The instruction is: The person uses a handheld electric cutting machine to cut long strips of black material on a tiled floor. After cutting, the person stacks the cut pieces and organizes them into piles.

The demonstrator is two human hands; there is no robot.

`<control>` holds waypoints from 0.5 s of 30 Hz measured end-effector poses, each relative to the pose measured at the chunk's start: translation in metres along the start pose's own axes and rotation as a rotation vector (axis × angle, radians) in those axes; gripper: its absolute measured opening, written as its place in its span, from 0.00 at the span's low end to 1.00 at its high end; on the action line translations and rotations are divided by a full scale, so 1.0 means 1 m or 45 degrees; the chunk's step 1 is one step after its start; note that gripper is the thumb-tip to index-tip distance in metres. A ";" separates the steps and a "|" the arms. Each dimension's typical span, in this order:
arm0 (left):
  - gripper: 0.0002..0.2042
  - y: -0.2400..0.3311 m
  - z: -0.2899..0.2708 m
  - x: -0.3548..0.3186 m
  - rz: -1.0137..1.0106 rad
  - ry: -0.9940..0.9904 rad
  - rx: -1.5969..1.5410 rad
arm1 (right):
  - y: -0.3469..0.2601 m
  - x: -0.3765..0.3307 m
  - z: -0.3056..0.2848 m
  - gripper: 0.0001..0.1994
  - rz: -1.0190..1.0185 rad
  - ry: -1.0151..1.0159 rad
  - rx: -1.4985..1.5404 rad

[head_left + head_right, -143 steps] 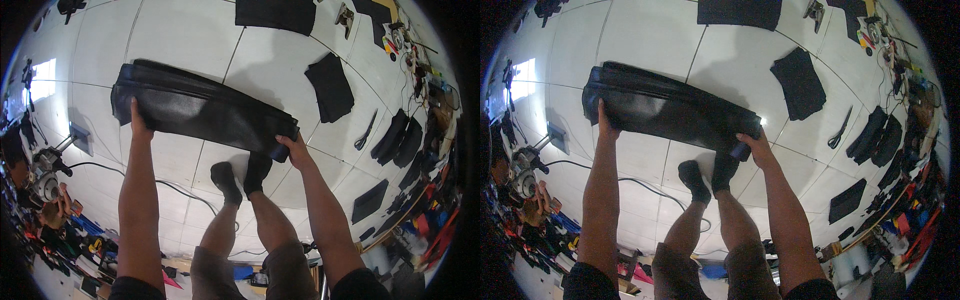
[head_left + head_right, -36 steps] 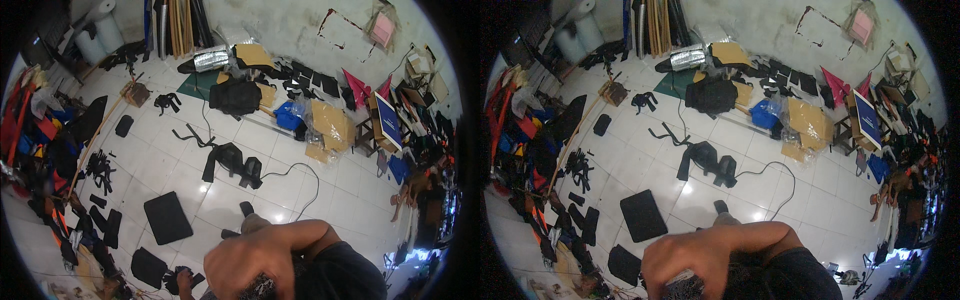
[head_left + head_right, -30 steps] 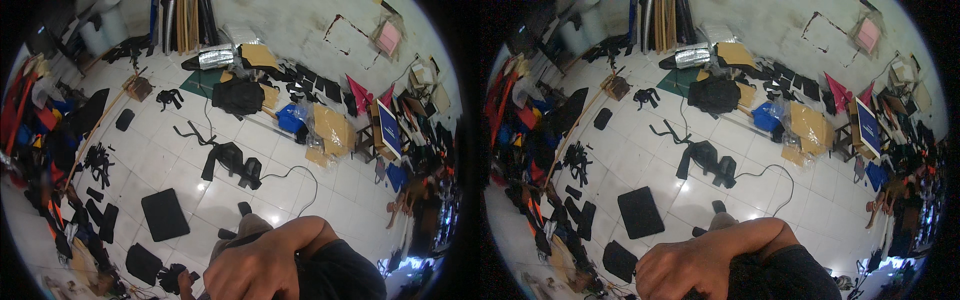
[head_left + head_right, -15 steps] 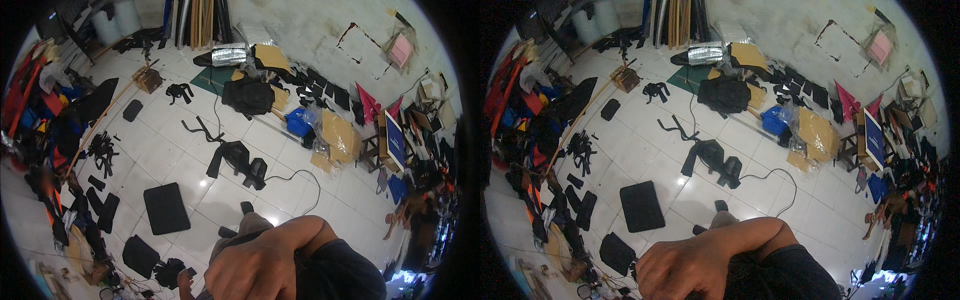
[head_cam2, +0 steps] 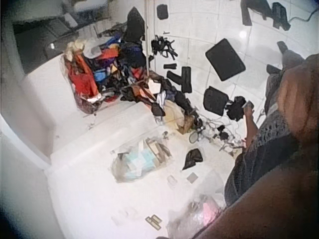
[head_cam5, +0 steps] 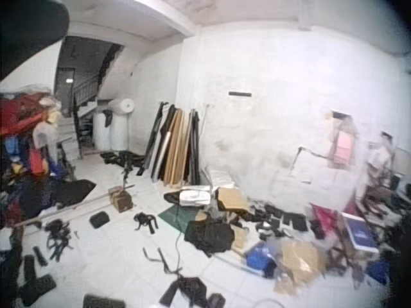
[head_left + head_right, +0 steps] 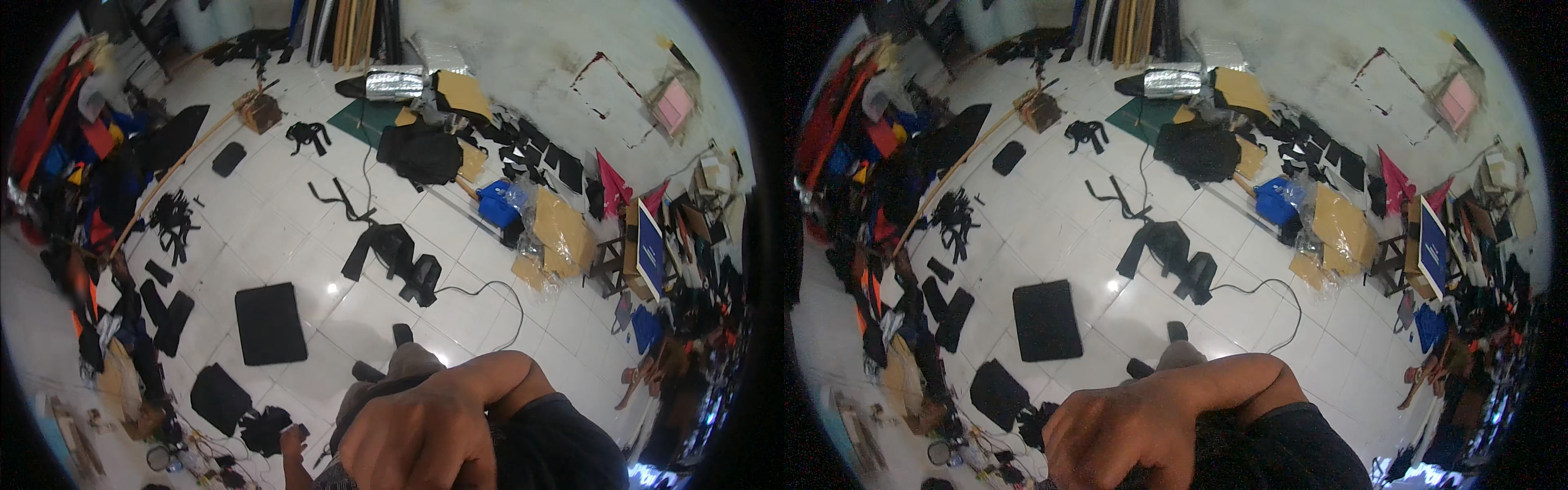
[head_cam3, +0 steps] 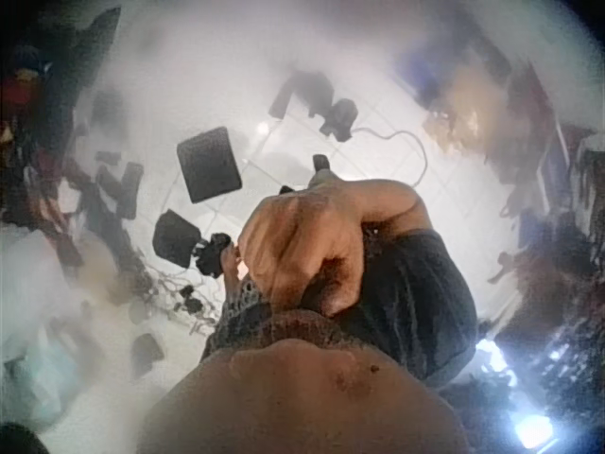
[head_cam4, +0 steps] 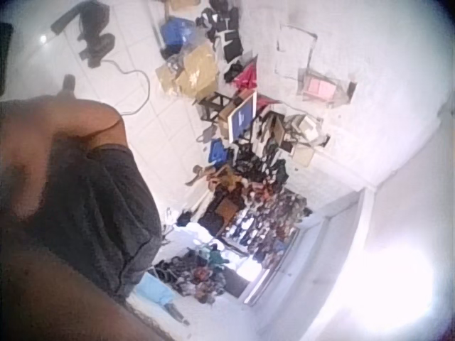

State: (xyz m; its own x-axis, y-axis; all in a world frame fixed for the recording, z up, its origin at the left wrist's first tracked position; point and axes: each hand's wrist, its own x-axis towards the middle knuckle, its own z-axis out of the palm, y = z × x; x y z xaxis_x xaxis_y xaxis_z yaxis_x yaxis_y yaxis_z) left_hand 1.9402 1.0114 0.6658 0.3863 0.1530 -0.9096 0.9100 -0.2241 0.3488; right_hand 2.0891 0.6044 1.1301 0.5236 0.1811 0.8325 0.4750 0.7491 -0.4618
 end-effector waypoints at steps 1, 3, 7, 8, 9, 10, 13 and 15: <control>0.15 -0.002 -0.005 0.000 0.033 -0.006 -0.030 | 0.001 -0.001 0.002 0.22 0.064 0.012 0.050; 0.17 -0.004 -0.003 -0.006 -0.006 0.018 -0.075 | -0.002 0.023 -0.007 0.19 0.050 -0.075 0.040; 0.19 -0.003 -0.003 -0.008 -0.065 -0.005 -0.109 | 0.014 0.023 -0.004 0.18 0.027 -0.097 0.077; 0.19 -0.008 -0.007 -0.004 -0.074 -0.008 -0.114 | 0.018 0.021 -0.002 0.18 0.012 -0.079 0.097; 0.19 -0.014 -0.011 -0.002 -0.082 -0.010 -0.118 | 0.022 0.021 0.001 0.18 -0.017 -0.043 0.122; 0.18 -0.014 -0.011 -0.005 -0.077 0.036 -0.139 | 0.024 0.019 0.005 0.18 -0.031 -0.013 0.128; 0.17 -0.010 -0.004 -0.011 -0.105 -0.013 -0.112 | 0.031 0.012 0.014 0.18 -0.048 0.041 0.132; 0.16 -0.004 0.001 -0.020 -0.135 0.047 -0.104 | 0.033 0.013 0.015 0.18 -0.030 0.033 0.147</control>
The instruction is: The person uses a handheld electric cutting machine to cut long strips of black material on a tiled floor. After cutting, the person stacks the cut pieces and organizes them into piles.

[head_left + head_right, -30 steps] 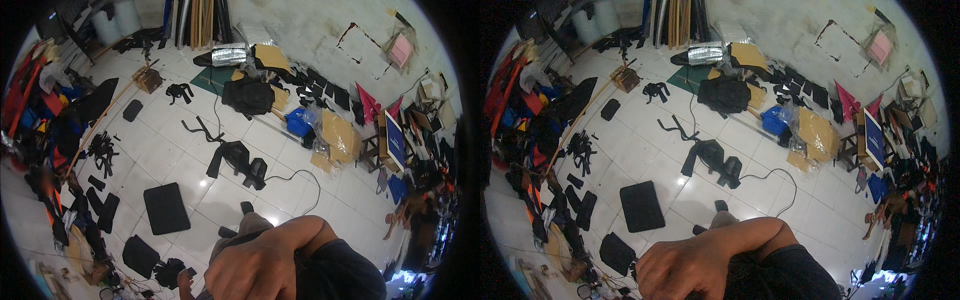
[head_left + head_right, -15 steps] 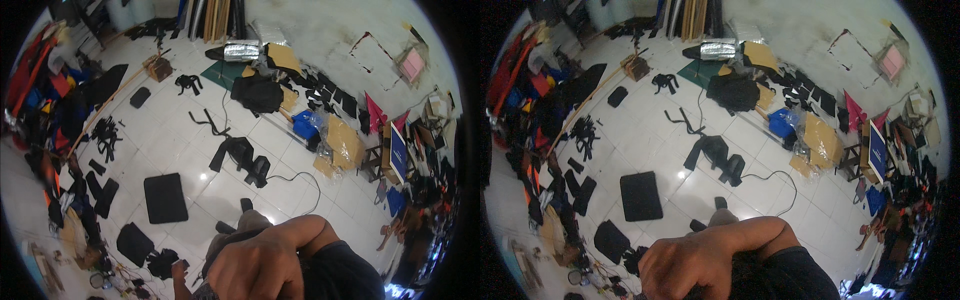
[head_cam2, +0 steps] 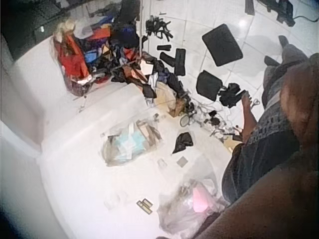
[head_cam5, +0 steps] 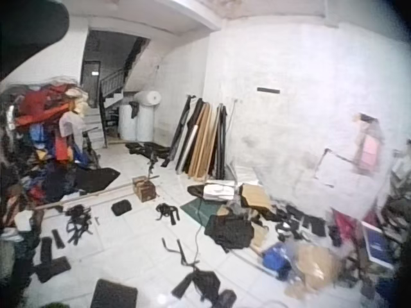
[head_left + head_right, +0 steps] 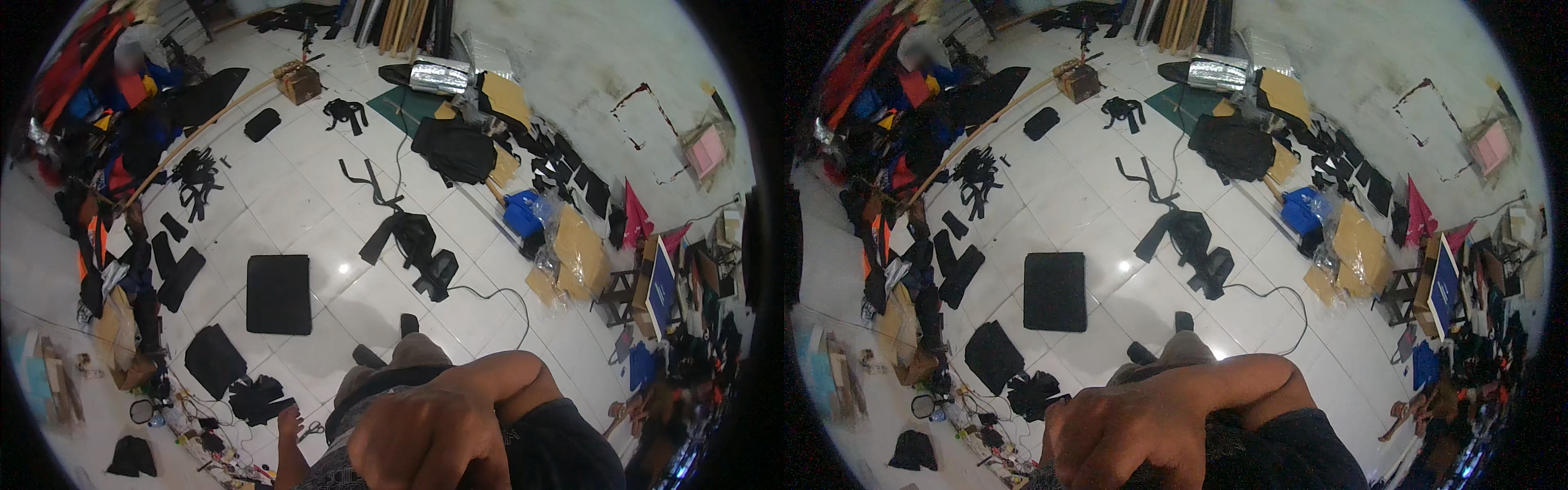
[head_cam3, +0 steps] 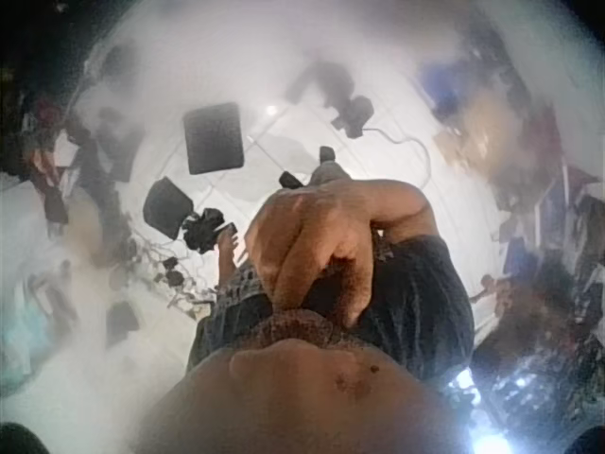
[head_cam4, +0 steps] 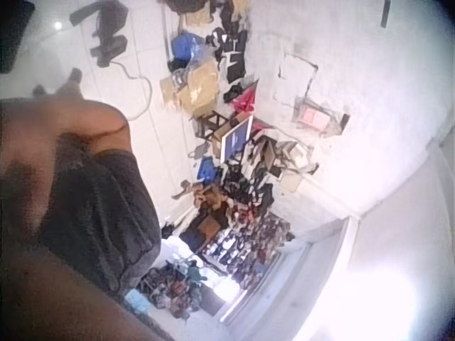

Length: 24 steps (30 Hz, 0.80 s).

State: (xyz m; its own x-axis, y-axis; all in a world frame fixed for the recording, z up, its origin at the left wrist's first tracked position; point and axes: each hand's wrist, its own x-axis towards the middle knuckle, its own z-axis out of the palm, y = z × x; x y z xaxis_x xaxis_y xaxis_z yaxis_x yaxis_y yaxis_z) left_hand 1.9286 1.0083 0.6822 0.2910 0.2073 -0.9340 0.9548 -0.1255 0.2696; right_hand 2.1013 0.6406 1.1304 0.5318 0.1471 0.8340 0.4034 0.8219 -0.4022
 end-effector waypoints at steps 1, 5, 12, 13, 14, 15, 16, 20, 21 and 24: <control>0.16 -0.001 -0.001 0.001 0.011 -0.006 0.002 | -0.002 0.004 -0.002 0.18 0.036 -0.040 0.007; 0.14 -0.007 -0.005 0.011 0.043 -0.021 -0.025 | -0.008 0.018 -0.009 0.18 0.133 -0.159 0.016; 0.15 -0.005 -0.003 0.011 0.077 -0.069 -0.041 | -0.006 0.006 -0.003 0.18 0.158 -0.049 -0.017; 0.15 -0.003 -0.002 0.009 0.074 -0.061 -0.050 | -0.006 0.007 -0.003 0.19 0.197 -0.047 -0.023; 0.15 -0.003 -0.002 0.008 0.070 -0.053 -0.059 | -0.005 0.005 -0.002 0.19 0.207 -0.057 -0.017; 0.16 -0.003 -0.003 0.009 0.065 -0.038 -0.060 | -0.004 0.002 -0.001 0.20 0.215 -0.067 -0.011; 0.16 -0.004 -0.004 0.010 0.056 -0.018 -0.068 | -0.001 0.001 -0.001 0.20 0.225 -0.078 0.002; 0.17 0.011 -0.010 0.000 0.124 -0.083 -0.046 | 0.001 0.023 -0.009 0.16 0.184 -0.214 0.053; 0.18 0.008 -0.011 0.004 0.109 -0.086 -0.048 | 0.002 0.025 -0.011 0.16 0.189 -0.236 0.044; 0.19 0.002 -0.017 0.013 0.086 -0.060 -0.055 | 0.017 0.015 -0.006 0.15 0.088 -0.207 -0.017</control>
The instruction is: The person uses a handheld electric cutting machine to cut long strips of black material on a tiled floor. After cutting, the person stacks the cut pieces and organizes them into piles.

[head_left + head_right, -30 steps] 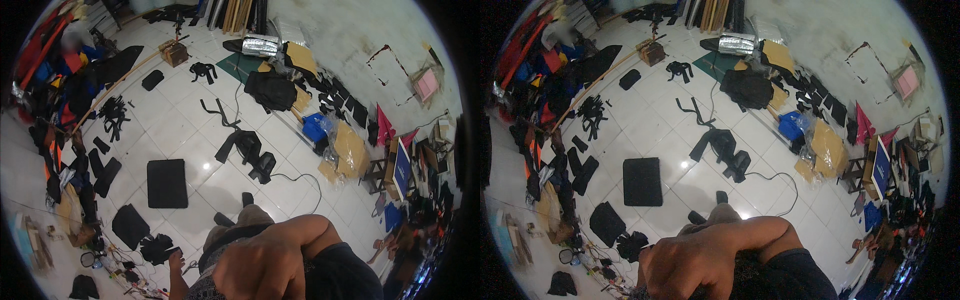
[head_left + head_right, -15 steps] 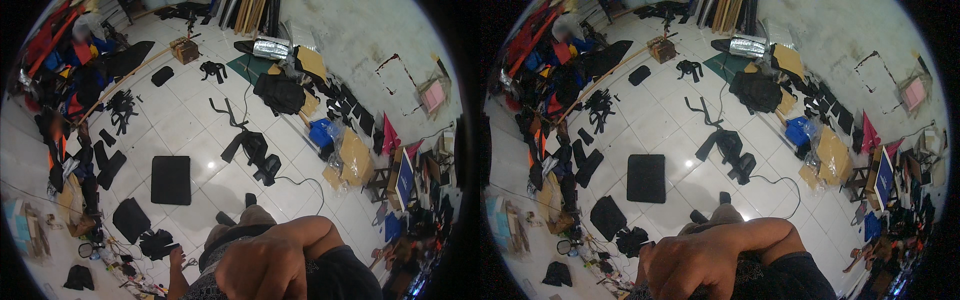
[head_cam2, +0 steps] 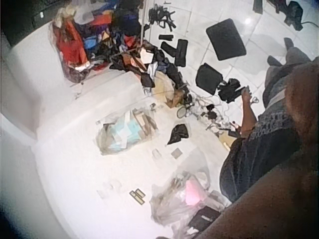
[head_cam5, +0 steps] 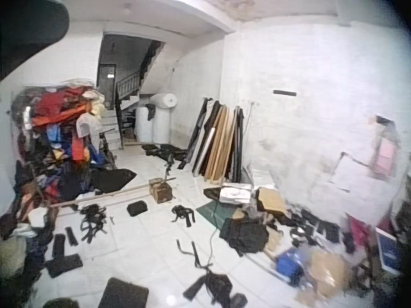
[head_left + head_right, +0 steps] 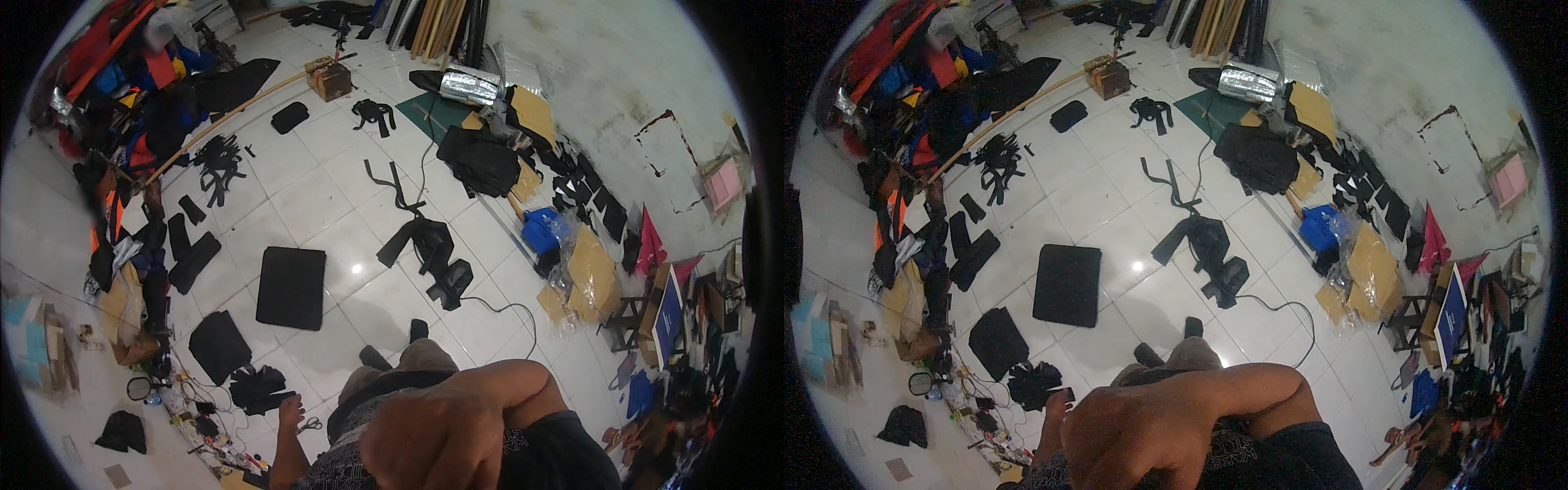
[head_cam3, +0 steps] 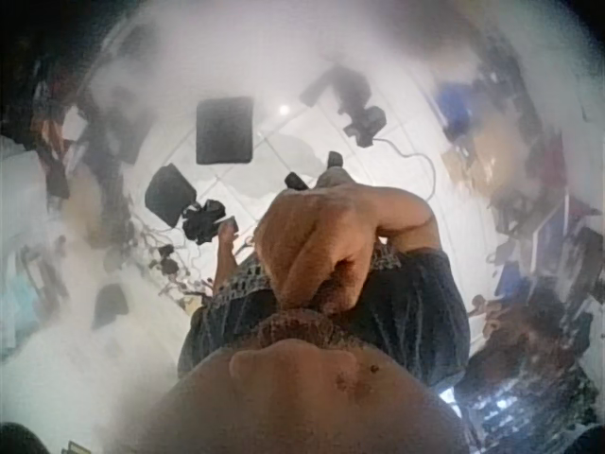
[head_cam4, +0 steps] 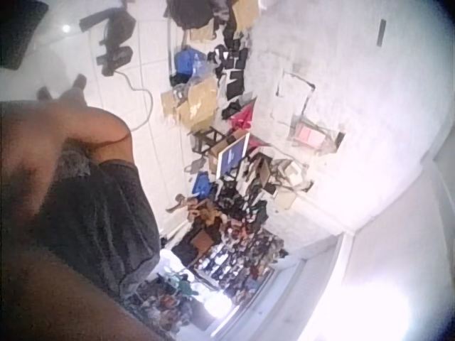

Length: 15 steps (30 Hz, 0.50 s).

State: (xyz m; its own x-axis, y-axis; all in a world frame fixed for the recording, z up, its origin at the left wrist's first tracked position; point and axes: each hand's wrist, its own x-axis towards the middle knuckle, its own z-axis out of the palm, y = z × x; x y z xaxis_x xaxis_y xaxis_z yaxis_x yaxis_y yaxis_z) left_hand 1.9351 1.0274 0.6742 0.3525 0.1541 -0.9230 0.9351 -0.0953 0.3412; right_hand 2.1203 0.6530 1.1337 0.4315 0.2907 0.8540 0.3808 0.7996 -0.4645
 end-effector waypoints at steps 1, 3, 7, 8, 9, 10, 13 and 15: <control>0.20 0.000 0.001 0.001 -0.001 0.012 0.003 | 0.003 -0.003 0.005 0.16 0.044 0.035 -0.005; 0.21 0.001 0.004 0.003 -0.001 0.014 0.011 | 0.001 -0.007 0.012 0.18 0.215 0.109 0.022; 0.22 0.004 0.005 0.005 -0.018 0.013 0.019 | -0.005 0.001 -0.005 0.19 0.363 0.060 0.135; 0.22 0.005 0.004 0.004 -0.028 0.023 0.018 | -0.003 0.008 -0.012 0.17 0.312 0.030 0.105; 0.22 0.007 0.003 0.004 -0.030 0.004 0.025 | -0.001 0.017 -0.020 0.15 0.261 -0.001 0.075; 0.21 0.011 0.005 0.005 -0.032 -0.020 0.033 | 0.001 0.018 -0.026 0.14 0.222 -0.009 0.054; 0.18 0.035 0.015 -0.002 -0.001 0.005 0.106 | 0.007 0.013 -0.044 0.14 0.115 0.017 0.012; 0.15 0.056 0.025 0.001 0.017 0.005 0.114 | 0.011 0.002 -0.059 0.16 0.033 0.053 -0.025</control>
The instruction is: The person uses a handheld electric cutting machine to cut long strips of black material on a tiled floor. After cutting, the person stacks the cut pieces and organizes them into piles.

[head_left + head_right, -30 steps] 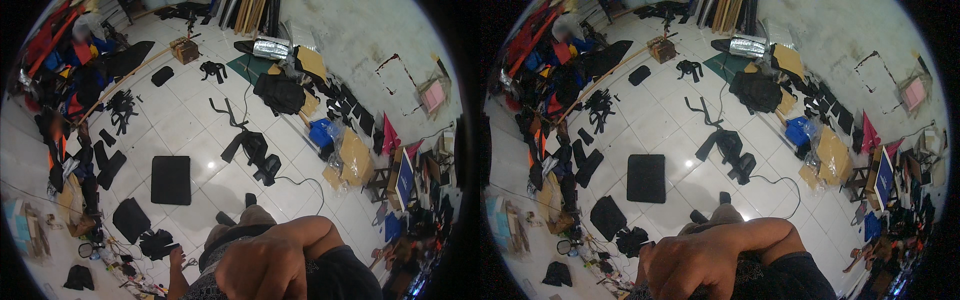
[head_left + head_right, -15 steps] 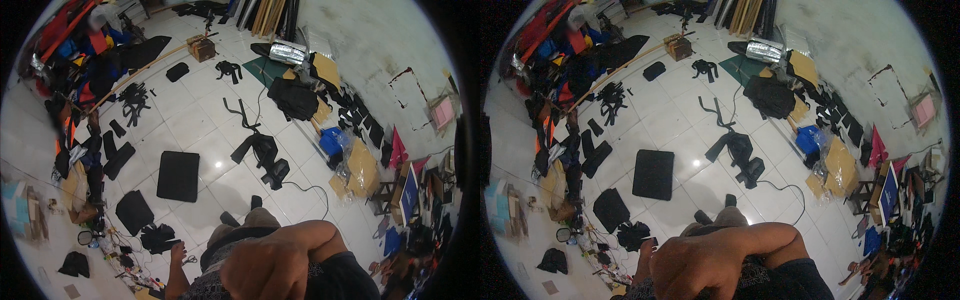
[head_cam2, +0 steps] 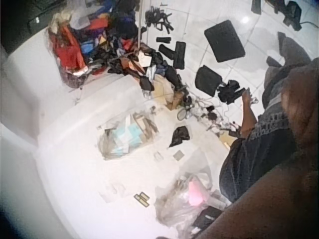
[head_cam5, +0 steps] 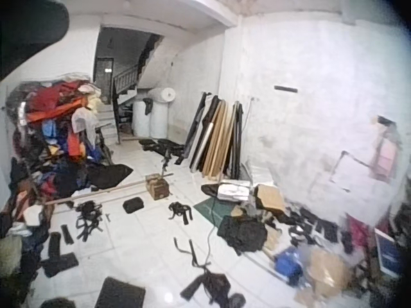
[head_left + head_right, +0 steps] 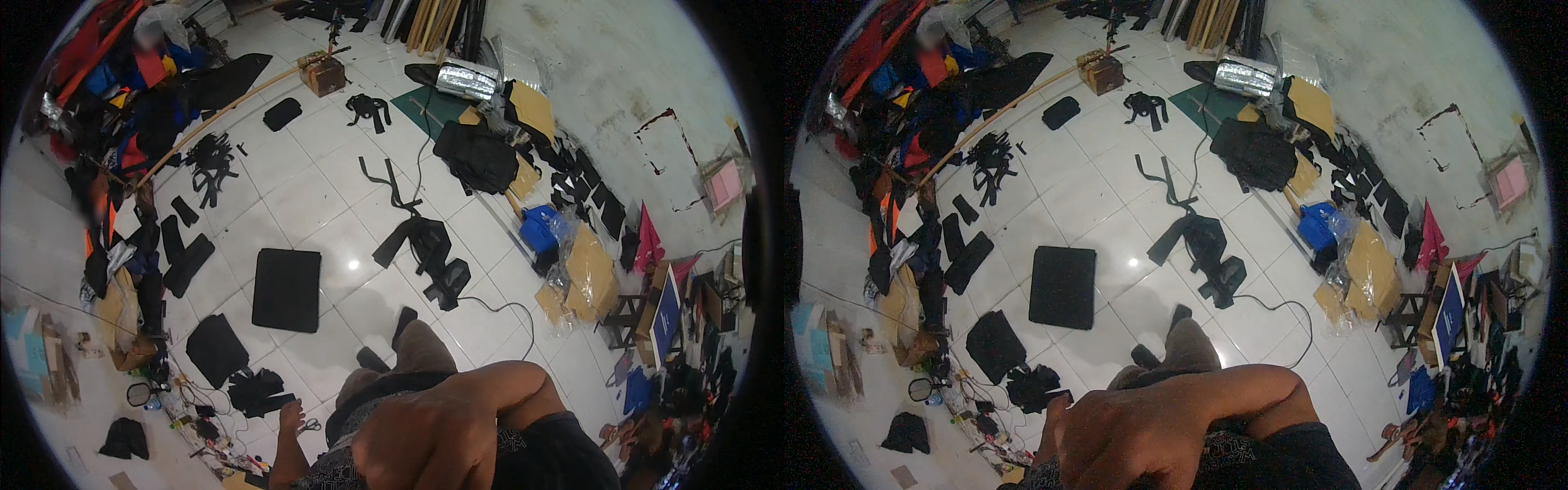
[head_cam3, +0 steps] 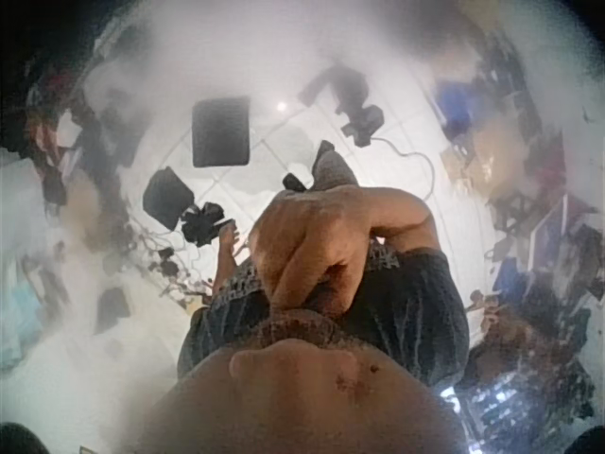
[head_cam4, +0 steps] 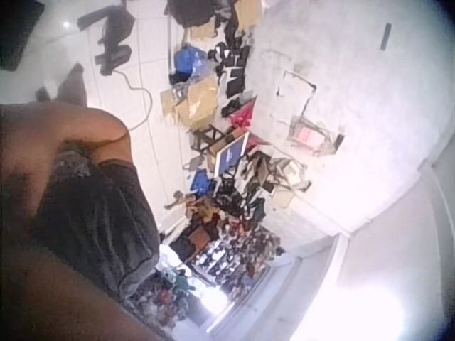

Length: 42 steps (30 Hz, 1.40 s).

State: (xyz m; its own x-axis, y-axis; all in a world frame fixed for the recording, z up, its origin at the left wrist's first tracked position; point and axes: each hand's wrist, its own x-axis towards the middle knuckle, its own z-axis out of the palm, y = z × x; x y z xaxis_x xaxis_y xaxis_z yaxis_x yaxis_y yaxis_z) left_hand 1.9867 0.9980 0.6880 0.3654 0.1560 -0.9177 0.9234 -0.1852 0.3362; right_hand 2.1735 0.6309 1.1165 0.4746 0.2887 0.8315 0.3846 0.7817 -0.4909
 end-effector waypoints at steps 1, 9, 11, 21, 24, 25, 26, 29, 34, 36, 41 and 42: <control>0.13 0.007 0.002 0.002 -0.003 -0.010 -0.036 | -0.001 -0.001 -0.013 0.17 0.000 0.017 0.013; 0.11 0.125 0.055 0.025 0.081 -0.138 0.076 | -0.029 0.017 -0.139 0.21 0.084 0.041 0.087; 0.11 0.134 0.053 0.065 0.127 -0.164 -0.123 | -0.037 0.028 -0.175 0.21 0.073 0.009 0.110; 0.23 0.301 0.123 0.089 0.083 0.018 -0.141 | -0.024 0.088 -0.348 0.18 0.016 -0.043 0.171; 0.20 0.344 0.142 0.098 -0.013 0.078 0.061 | 0.011 0.094 -0.386 0.21 -0.026 0.030 0.173; 0.20 0.354 0.146 0.108 -0.055 0.083 0.086 | 0.024 0.102 -0.405 0.22 0.003 0.019 0.157; 0.18 0.352 0.135 0.131 -0.147 0.089 0.042 | 0.037 0.110 -0.424 0.23 0.025 0.009 0.151; 0.17 0.367 0.106 0.187 -0.328 -0.093 0.136 | 0.081 0.156 -0.518 0.22 0.661 -0.481 -0.065; 0.19 0.518 0.074 0.257 -0.382 -0.018 0.056 | 0.230 0.097 -0.680 0.15 1.450 0.317 -0.973; 0.17 0.582 0.026 0.330 -0.074 -0.250 -0.058 | 0.276 -0.001 -0.752 0.20 1.669 0.127 -1.677; 0.18 0.865 -0.018 0.333 0.405 0.241 -0.296 | 0.250 -0.171 -0.807 0.24 2.752 0.515 -1.149; 0.19 0.904 -0.021 0.343 0.446 0.233 -0.280 | 0.225 -0.227 -0.796 0.25 2.701 0.571 -1.234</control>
State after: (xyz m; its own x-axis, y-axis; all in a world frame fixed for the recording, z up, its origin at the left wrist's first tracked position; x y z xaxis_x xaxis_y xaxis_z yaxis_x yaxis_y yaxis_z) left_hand 2.9494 0.9047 0.6818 0.6571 0.2935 -0.6944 0.7359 -0.0501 0.6752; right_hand 2.7826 0.3009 0.6108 0.5818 -0.1634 -0.7967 -0.6158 -0.7284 -0.3003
